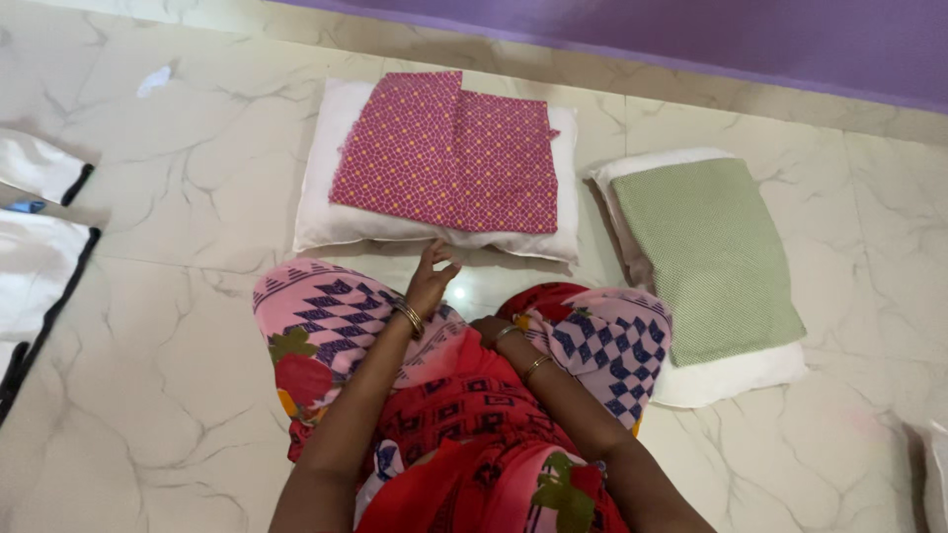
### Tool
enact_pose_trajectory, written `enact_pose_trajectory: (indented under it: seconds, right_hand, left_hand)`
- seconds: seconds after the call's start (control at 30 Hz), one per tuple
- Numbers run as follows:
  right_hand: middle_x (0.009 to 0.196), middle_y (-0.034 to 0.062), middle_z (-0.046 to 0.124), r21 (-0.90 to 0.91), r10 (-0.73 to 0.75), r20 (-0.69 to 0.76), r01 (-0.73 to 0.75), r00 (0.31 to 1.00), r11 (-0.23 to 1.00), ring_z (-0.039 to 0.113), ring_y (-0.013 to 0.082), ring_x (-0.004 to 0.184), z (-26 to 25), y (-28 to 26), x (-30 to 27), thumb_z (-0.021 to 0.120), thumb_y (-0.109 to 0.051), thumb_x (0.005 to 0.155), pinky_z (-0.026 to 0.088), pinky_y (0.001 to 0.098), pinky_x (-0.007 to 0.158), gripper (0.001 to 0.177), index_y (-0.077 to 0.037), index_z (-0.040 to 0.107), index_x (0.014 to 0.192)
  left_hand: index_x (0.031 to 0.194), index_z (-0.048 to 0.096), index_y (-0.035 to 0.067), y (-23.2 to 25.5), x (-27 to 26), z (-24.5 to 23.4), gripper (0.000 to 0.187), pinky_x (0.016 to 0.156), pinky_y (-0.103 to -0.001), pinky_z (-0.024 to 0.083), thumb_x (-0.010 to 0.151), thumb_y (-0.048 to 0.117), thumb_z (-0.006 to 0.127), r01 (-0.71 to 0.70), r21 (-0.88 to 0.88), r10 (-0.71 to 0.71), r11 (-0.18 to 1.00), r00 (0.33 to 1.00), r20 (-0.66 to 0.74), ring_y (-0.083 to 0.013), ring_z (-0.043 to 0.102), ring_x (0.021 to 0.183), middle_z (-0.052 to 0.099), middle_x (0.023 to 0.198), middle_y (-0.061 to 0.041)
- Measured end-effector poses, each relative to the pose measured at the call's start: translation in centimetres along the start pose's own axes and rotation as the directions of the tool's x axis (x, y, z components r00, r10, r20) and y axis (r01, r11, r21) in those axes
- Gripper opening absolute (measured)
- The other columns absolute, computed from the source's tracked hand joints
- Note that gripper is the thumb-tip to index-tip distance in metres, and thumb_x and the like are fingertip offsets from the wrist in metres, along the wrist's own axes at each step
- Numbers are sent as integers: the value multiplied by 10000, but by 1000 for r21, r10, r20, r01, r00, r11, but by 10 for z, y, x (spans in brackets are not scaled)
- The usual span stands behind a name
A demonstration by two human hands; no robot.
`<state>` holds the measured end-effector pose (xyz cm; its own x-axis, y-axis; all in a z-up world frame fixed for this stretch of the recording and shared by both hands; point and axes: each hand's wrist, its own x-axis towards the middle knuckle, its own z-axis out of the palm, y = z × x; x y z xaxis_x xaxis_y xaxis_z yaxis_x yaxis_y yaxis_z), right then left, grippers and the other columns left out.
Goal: The person sits on the floor and puts a pink patterned pillowcase onto a white pillow, smoothing and adjusting it. Then the person puts a green patterned pillowcase onto another white pillow, smoothing and adjusting it.
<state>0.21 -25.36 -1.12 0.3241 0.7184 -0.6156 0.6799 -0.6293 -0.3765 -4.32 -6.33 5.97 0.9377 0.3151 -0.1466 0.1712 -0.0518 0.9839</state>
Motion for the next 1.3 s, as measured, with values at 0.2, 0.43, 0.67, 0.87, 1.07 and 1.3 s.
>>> enact_pose_trajectory:
  seconds: [0.2,0.43,0.67,0.87,1.07,1.3]
  right_hand:
    - [1070,143,751,191,61,-648,84,759,978,713,332,986,-52,-10,-62,683,-161,847,560,440,876,190,-79,712,1016]
    - [1584,327,304,263,612,-676,-643,409,720,156,504,1510,-143,144,-164,649,-354,943,191,651,1221,439,-195,674,1351]
    - [1651,321,-171,483,861,-300,-713,411,509,-120,599,1506,-114,249,-188,538,-697,915,77,608,1251,728,-298,496,1521]
    - [1673,260,-22,552,932,-273,-755,238,355,25,513,1525,-141,258,-197,599,-572,933,226,661,1166,642,-277,525,1499]
    - [1430,164,656,530,548,-778,-145,306,835,617,311,1335,-164,200,-137,702,-339,947,520,423,1119,448,-141,665,1348]
    - [1045,121,767,672,587,-706,113,396,732,743,206,928,-195,121,-38,739,-255,875,587,341,850,473,-99,673,1317]
  left_hand:
    - [1543,417,112,-57,29,-25,725,977,-339,501,929,341,726,-40,56,46,998,993,-110,-221,611,1208,636,1355,-151]
    - [1503,442,85,-73,31,-34,720,1002,-366,481,897,334,739,76,92,-60,993,984,-167,-247,579,1256,620,1347,-150]
    - [1474,472,76,-65,42,-27,678,976,-373,516,896,306,740,63,137,-37,989,982,-186,-243,582,1265,609,1353,-153]
    - [1421,538,82,-51,37,-36,576,963,-374,530,900,262,706,125,115,-100,986,974,-206,-263,620,1196,587,1393,-135]
    - [1437,474,79,4,50,-85,576,1063,-393,520,945,300,676,120,217,-41,969,941,-336,-259,632,1219,638,1335,-149]
    - [1437,461,73,83,102,-140,770,1000,-507,474,795,310,814,249,587,233,770,747,-623,-425,542,1252,506,1425,-211]
